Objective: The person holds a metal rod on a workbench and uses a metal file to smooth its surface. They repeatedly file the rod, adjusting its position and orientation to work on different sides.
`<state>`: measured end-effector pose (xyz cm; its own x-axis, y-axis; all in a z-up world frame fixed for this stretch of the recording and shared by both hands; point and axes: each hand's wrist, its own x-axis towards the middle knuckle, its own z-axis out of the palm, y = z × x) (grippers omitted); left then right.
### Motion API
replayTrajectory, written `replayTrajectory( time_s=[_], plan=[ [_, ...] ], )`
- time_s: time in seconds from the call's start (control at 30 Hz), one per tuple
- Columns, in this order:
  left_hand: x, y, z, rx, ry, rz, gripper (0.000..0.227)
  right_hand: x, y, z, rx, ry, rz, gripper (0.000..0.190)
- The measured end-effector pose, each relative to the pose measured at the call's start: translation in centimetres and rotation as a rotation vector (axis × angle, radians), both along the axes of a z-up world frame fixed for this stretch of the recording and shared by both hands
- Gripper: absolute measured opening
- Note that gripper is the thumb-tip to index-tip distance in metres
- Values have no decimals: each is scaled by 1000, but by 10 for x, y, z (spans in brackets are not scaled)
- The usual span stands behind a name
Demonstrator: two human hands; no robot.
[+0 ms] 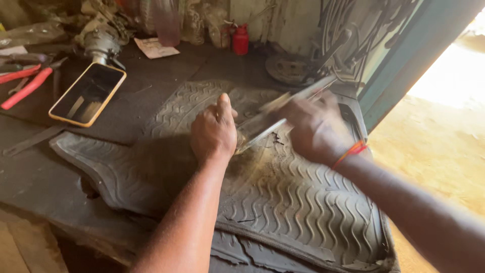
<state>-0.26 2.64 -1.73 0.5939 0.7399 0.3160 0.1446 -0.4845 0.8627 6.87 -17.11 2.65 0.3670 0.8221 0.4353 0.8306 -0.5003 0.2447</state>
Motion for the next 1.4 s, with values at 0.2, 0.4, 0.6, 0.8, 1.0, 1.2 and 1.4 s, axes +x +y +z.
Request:
replayTrajectory(
  time_s=[0.2,0.4,0.6,0.8,1.0,1.2,1.4],
  plan=[
    [1,4,-5,59,-58,-13,66,-5,6,-19,51,-103,313,47],
    [-1,1,4,7,16,-10,65,-7,5,-6,-13,-33,25,37],
    [-1,-1,-4,-57,-11,-3,64,1,-1,-17,54,-34,321,31],
    [1,1,-3,21,-16,16,67,9,5,-19,-57,-327,141,46],
    [4,6,-10,57,-58,-10,70,7,4,-27,22,-81,332,40],
    [5,6,-7,83,-80,-10,66,11,2,-30,131,-137,194,17],
    [2,5,-10,75,-72,-12,64,20,-9,-24,75,-4,166,29]
  ],
)
